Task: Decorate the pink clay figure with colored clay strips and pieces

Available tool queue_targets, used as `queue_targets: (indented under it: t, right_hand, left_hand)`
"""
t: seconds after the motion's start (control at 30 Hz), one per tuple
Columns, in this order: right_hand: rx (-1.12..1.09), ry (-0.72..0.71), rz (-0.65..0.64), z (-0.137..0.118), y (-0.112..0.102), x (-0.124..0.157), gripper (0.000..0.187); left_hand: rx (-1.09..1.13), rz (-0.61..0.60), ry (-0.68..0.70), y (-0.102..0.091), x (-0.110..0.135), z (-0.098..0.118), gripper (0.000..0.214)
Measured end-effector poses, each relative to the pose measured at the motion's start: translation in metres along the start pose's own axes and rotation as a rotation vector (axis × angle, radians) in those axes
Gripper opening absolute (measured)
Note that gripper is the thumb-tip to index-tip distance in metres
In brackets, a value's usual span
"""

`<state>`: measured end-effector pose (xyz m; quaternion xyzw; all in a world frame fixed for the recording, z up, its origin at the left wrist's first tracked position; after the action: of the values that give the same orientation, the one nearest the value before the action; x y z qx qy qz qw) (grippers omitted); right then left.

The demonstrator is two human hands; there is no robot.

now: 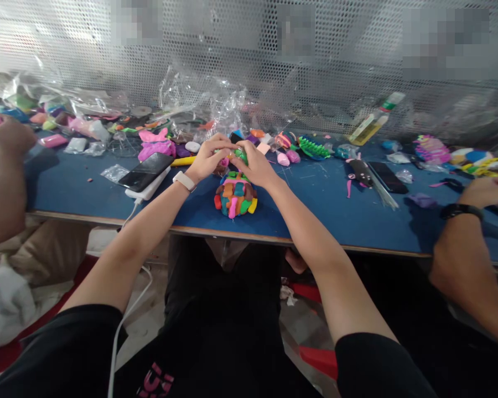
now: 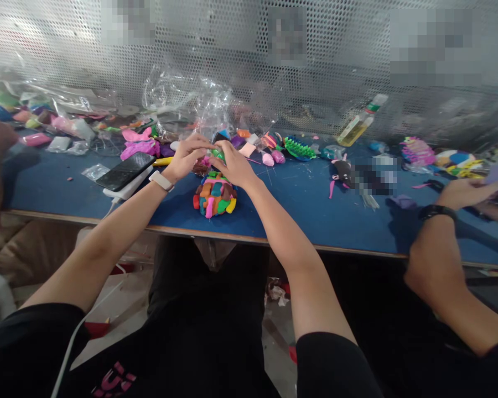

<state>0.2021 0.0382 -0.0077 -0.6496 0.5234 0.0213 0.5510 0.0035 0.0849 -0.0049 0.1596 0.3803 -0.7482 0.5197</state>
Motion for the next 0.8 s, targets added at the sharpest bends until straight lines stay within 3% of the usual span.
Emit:
queue_targets:
  t: [0.27, 0.5, 0.67, 0.73, 0.8]
  right_hand:
    - [-0.05, -0.007, 0.067, 0.007, -0.002, 0.0, 0.089]
    - [-0.104, 0.052, 0.101, -0.007, 0.0, 0.001, 0.084]
    - [-0.138, 0.015, 0.107, -0.007, 0.007, 0.001, 0.084]
    - [-0.077, 0.052, 0.13, 0.008, 0.004, 0.0, 0.079]
    - [0.078, 0.199, 0.122, 0.034, -0.004, -0.001, 0.07]
  left_hand:
    - [-0.036, -0.194, 0.074, 0.009, 0.006, 0.005, 0.064]
    - [-0.125, -0.195, 0.063, 0.016, 0.007, 0.018, 0.052]
    - [-0.144, -0.049, 0.008, 0.012, 0.003, 0.013, 0.034]
    - [-0.156, 0.014, -0.024, 0.007, 0.001, 0.006, 0.027]
    - [-0.159, 0.078, -0.07, 0.0, -0.001, -0.003, 0.027]
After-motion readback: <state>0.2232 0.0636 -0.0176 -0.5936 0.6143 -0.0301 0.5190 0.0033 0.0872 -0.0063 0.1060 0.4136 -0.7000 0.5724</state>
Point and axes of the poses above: each hand's wrist, its own x-axis away from the middle knuckle, its own y-axis out of the palm, z = x × y, the point moved 4 cm from there along -x, towards the middle knuckle, and after that the axes turned 6 degrees about -y, right-handed, at the moved point
